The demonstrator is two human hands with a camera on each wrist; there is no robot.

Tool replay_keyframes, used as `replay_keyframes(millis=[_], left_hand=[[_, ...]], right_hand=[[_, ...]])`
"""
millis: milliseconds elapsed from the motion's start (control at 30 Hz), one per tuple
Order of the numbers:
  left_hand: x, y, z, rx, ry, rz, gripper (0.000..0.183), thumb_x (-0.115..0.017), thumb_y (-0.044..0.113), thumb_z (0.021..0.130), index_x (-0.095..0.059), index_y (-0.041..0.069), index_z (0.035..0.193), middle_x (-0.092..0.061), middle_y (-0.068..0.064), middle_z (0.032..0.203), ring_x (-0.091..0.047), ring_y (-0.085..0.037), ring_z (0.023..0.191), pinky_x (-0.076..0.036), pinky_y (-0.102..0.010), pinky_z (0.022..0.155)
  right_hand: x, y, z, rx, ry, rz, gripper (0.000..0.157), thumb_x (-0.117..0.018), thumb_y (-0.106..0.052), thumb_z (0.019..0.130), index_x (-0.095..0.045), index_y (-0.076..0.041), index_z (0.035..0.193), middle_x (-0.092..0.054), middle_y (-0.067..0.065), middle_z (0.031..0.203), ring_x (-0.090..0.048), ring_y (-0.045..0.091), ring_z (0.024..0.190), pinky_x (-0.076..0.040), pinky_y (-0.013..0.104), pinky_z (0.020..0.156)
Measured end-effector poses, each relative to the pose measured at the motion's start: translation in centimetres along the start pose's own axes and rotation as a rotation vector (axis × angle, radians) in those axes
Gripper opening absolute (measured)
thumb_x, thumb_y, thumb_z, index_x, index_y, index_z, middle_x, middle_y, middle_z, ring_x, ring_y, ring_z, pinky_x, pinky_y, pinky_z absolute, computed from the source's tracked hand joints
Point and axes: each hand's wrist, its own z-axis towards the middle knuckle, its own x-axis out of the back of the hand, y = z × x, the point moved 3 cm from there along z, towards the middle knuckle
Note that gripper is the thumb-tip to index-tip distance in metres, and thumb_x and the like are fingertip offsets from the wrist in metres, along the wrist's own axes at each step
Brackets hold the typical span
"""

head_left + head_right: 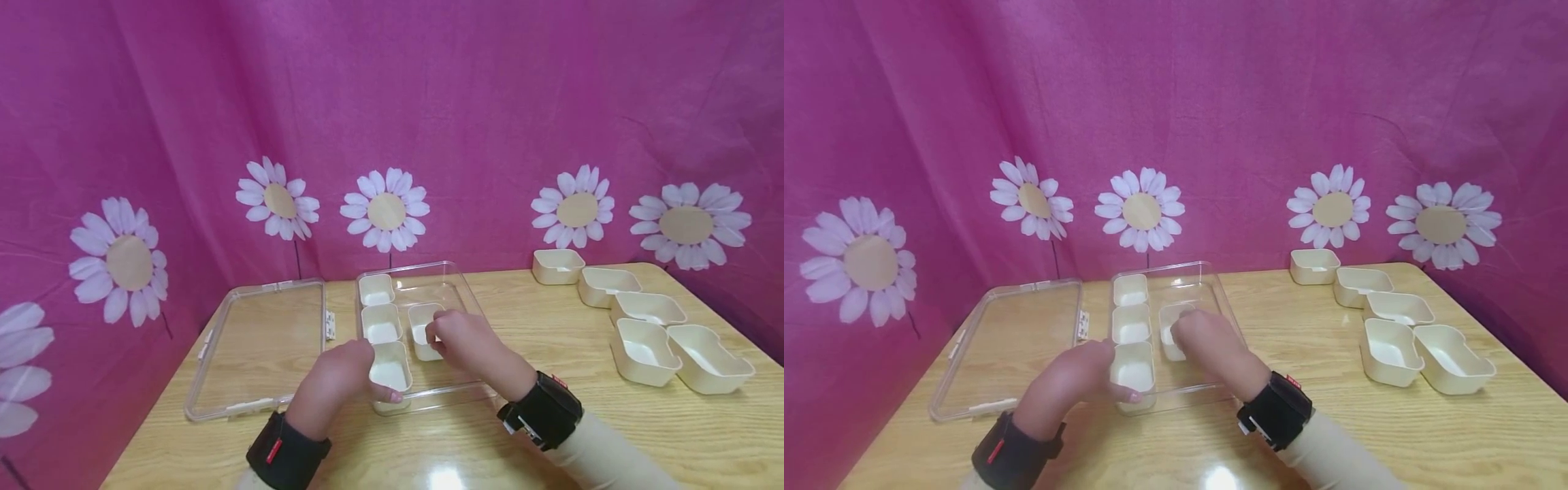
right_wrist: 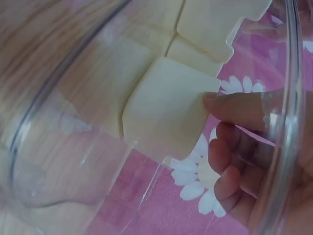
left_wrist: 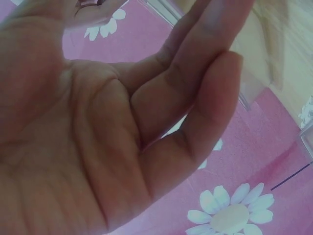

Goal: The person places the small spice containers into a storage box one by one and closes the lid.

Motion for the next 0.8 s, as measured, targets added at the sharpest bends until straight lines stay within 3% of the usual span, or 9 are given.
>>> replay_keyframes(millis=[333, 567, 800], left_hand=[[0.0, -0.39, 0.03, 0.004, 0.008, -0.033, 0.065, -0.095, 0.046, 0.065, -0.062, 0.0, 0.096, -0.062, -0.01, 0.086, -0.057, -0.021, 0.075, -0.051, -0.039, 0.072], [-0.19, -0.41, 0.22, 0.01, -0.005, -0.027, 0.068, -0.095, 0.046, 0.065, -0.062, -0.001, 0.1, -0.064, -0.012, 0.09, -0.06, -0.023, 0.08, -0.052, -0.042, 0.075], [-0.26, -0.25, 0.37, 0.008, -0.006, -0.025, 0.069, -0.095, 0.046, 0.065, -0.062, -0.002, 0.101, -0.064, -0.012, 0.091, -0.059, -0.023, 0.08, -0.052, -0.041, 0.075]], right_hand=[[-0.13, -0.06, 0.14, -0.048, -0.027, 0.058, 0.022, -0.07, 0.003, 0.081, -0.069, -0.017, 0.073, -0.054, -0.006, 0.064, -0.047, 0.011, 0.06, -0.039, 0.03, 0.049], [-0.14, -0.02, 0.04, -0.08, -0.052, 0.056, 0.007, -0.077, -0.007, 0.086, -0.074, -0.012, 0.09, -0.071, 0.002, 0.08, -0.065, 0.018, 0.068, -0.05, 0.037, 0.054], [-0.36, 0.02, -0.21, -0.09, -0.091, 0.06, 0.022, -0.076, -0.004, 0.086, -0.073, -0.008, 0.107, -0.073, 0.007, 0.093, -0.07, 0.026, 0.079, -0.054, 0.042, 0.06]])
